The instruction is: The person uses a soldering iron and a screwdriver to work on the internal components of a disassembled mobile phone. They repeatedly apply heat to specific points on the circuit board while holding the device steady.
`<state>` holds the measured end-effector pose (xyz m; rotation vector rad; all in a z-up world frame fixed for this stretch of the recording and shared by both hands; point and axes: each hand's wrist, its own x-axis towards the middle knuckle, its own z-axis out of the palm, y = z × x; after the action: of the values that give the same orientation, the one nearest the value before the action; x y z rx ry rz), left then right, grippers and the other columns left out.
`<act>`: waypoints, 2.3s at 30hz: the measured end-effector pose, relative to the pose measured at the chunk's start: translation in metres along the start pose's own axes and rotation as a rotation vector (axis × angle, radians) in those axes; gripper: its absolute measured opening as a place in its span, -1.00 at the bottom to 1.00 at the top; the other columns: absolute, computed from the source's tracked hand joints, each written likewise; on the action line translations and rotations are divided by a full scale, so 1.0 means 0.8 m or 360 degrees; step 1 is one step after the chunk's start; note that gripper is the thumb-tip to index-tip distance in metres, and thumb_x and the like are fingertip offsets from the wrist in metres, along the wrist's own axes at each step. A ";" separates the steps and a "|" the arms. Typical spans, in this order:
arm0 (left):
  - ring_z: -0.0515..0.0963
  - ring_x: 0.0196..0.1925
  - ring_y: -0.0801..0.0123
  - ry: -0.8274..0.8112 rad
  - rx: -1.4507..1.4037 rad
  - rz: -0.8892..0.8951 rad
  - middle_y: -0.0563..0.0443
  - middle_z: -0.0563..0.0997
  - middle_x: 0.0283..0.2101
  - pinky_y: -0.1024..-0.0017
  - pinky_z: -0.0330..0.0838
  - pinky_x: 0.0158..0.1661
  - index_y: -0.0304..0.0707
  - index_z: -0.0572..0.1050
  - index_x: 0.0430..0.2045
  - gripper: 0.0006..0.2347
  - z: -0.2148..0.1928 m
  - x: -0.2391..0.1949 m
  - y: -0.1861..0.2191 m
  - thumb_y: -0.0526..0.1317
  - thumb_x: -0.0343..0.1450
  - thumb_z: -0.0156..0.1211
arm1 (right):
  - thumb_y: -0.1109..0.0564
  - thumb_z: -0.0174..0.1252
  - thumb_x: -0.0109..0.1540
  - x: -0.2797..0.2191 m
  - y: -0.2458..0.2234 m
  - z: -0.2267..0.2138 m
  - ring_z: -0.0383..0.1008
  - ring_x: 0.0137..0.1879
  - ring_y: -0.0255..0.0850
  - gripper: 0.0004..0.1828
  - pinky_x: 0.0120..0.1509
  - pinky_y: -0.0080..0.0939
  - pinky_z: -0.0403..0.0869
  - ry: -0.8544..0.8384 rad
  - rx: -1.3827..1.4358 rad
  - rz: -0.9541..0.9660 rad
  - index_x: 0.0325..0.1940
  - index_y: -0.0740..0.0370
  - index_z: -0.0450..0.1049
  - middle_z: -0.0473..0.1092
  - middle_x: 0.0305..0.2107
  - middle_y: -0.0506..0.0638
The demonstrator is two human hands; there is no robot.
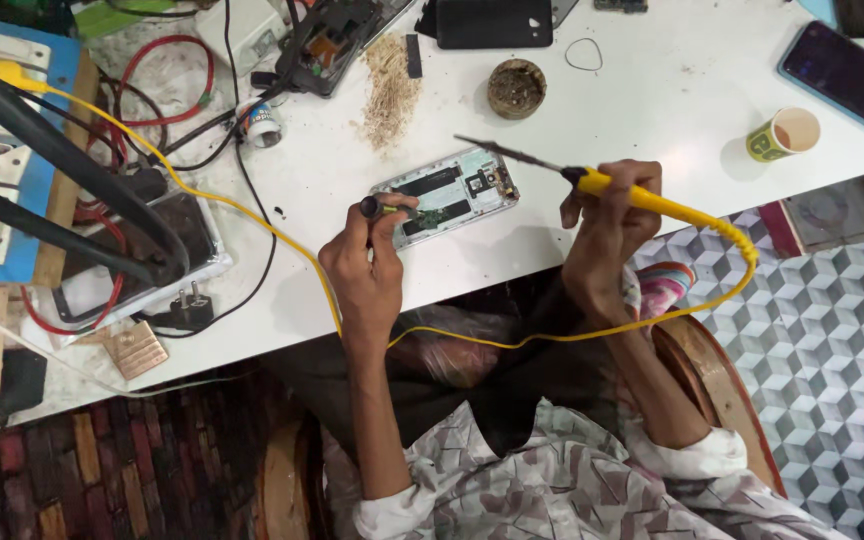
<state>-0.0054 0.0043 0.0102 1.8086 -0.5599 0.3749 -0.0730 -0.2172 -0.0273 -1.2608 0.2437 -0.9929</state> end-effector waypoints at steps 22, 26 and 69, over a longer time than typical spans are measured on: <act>0.78 -0.22 0.25 -0.0034 -0.0069 -0.0163 -0.14 0.73 -0.20 0.42 0.60 -0.24 -0.55 0.50 -0.24 -0.94 -0.002 -0.004 -0.004 -0.50 0.51 0.08 | -0.10 -0.10 0.52 -0.025 -0.002 0.013 0.29 -0.46 -0.35 -0.62 -0.40 -0.35 0.31 0.0038 -0.0615 0.0094 -0.20 0.24 0.23 0.28 -0.50 -0.04; 0.78 -0.24 0.26 -0.0006 -0.0042 -0.0205 -0.14 0.73 -0.23 0.43 0.58 -0.26 -0.54 0.52 -0.24 -0.92 0.000 -0.004 -0.001 -0.50 0.48 0.09 | -0.09 -0.07 0.52 -0.025 0.001 0.016 0.27 -0.49 -0.35 -0.62 -0.44 -0.36 0.29 0.0128 -0.0573 0.0062 -0.22 0.24 0.23 0.27 -0.52 -0.03; 0.78 -0.23 0.27 -0.0004 -0.0057 -0.0186 -0.10 0.73 -0.23 0.40 0.60 -0.26 -0.48 0.55 -0.23 -0.88 -0.003 -0.002 -0.001 -0.49 0.46 0.06 | 0.02 0.01 0.50 0.041 0.006 0.010 0.15 -0.53 -0.39 -0.75 -0.55 -0.38 0.18 0.0353 -0.0205 -0.0224 -0.12 0.24 0.26 0.23 -0.52 -0.07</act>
<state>-0.0065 0.0074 0.0096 1.7984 -0.4574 0.2813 -0.0465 -0.2362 -0.0176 -1.2978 0.4002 -1.2568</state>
